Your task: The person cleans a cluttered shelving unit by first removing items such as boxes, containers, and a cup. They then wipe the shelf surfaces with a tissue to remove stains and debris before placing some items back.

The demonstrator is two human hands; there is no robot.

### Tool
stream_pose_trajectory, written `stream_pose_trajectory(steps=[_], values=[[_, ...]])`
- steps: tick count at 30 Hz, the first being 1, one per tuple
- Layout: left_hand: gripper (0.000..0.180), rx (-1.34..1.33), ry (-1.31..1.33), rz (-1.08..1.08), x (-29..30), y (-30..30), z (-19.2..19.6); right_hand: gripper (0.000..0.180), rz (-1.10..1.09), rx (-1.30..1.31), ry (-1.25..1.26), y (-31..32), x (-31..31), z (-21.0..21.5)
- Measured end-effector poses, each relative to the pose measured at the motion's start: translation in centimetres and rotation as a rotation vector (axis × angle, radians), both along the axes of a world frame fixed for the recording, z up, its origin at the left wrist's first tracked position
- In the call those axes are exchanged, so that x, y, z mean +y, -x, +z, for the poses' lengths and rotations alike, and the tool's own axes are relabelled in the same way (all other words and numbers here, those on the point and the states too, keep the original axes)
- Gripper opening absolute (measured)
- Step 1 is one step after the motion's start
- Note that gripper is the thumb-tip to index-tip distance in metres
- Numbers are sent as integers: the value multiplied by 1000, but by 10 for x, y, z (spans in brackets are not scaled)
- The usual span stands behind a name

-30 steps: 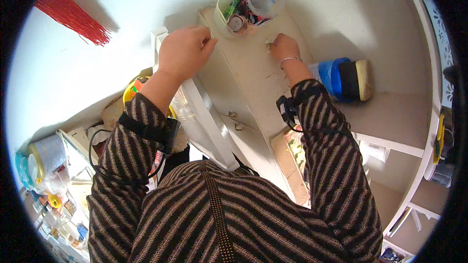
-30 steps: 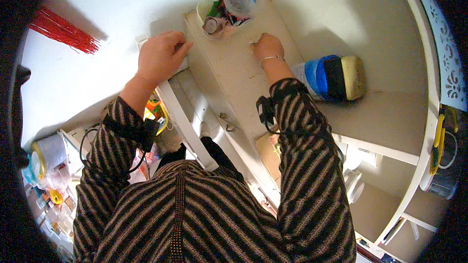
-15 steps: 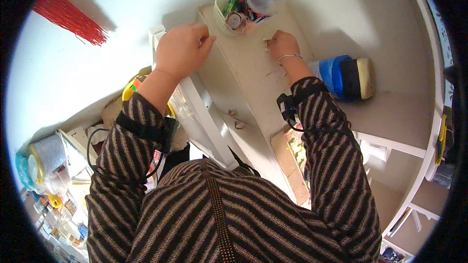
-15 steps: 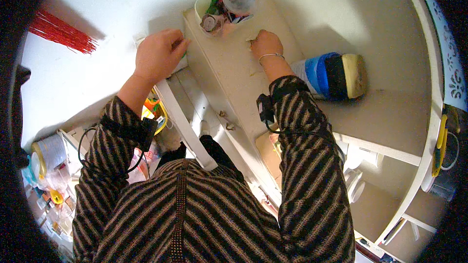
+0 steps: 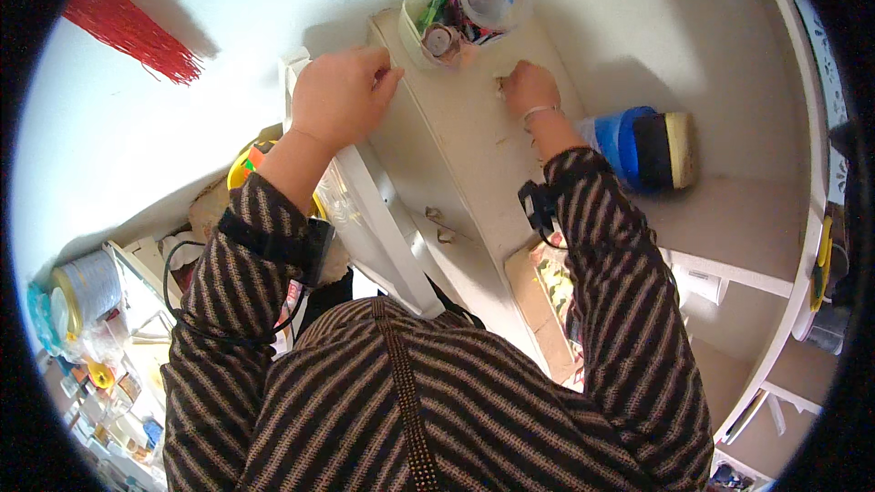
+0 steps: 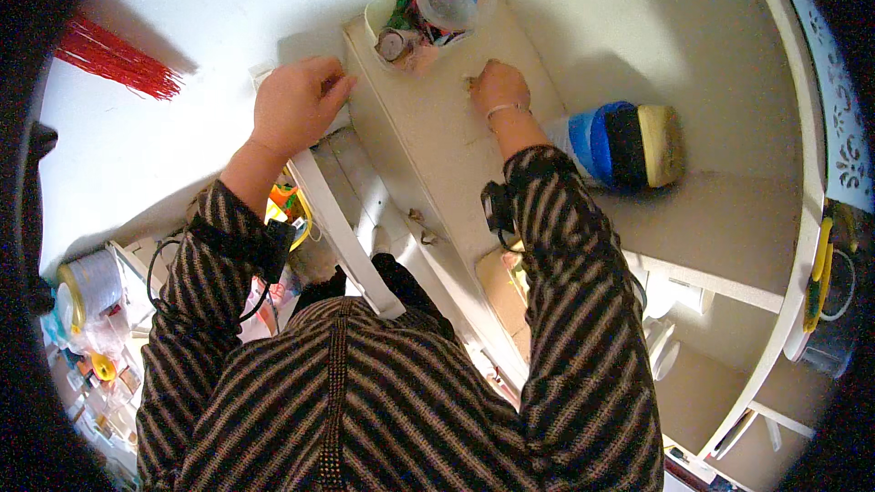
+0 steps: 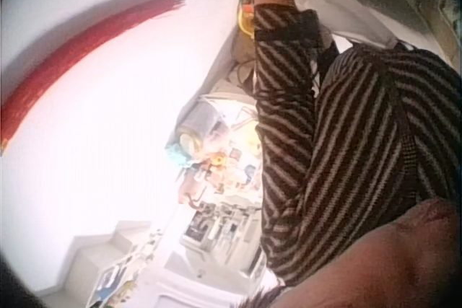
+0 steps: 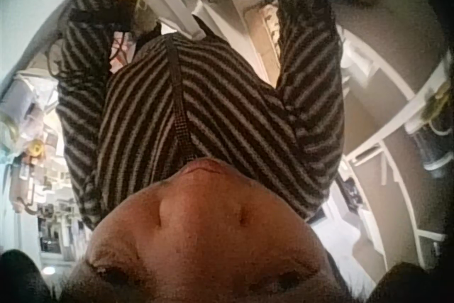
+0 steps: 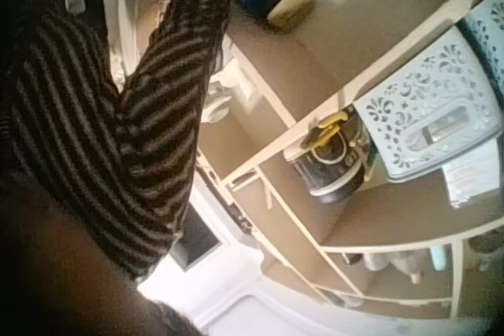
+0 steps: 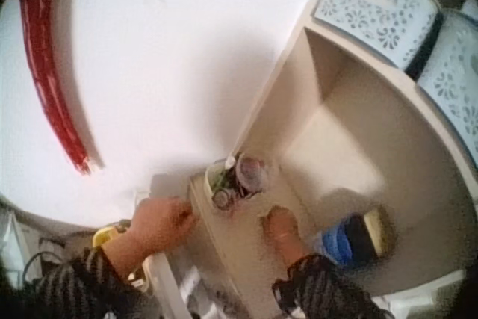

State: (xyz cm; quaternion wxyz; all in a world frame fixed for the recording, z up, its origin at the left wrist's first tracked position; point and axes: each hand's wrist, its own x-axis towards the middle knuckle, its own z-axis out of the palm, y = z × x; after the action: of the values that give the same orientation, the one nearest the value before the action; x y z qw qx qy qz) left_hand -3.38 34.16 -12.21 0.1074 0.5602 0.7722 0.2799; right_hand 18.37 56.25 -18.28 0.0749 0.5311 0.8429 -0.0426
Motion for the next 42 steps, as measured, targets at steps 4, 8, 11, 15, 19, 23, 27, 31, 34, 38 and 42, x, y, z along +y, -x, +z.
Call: stream_pose_trajectory(steps=[4,8,11,15,19,23,27,31,34,38,42], values=[[26,25,-35,-10,1,3,0,38,-76,28,-66,1,0,1],[26,1,-70,-6,1,2,-1,40,-22,-24,60,1,-1,0],[25,-7,-19,7,1,-1,-1,39,-36,24,62,0,-2,-1],[25,5,-40,2,1,1,1,37,-75,29,-3,-7,-11,1],[27,-29,-80,-13,0,2,1,37,-117,36,119,-21,-26,2],[26,-11,-61,-8,-1,1,0,36,-115,70,-11,-22,-23,-1],[25,4,-28,-1,-1,1,1,36,-95,34,-26,-19,-16,-4],[25,1,-50,-4,0,1,0,36,-108,53,146,-22,-18,-3],[27,8,-65,-17,0,2,0,33,-94,137,-82,-22,-20,-2],[26,24,-69,-16,-1,2,1,30,-70,58,-11,-22,-18,-1],[25,11,-35,-8,0,1,1,29,-85,66,4,-20,-12,0]])
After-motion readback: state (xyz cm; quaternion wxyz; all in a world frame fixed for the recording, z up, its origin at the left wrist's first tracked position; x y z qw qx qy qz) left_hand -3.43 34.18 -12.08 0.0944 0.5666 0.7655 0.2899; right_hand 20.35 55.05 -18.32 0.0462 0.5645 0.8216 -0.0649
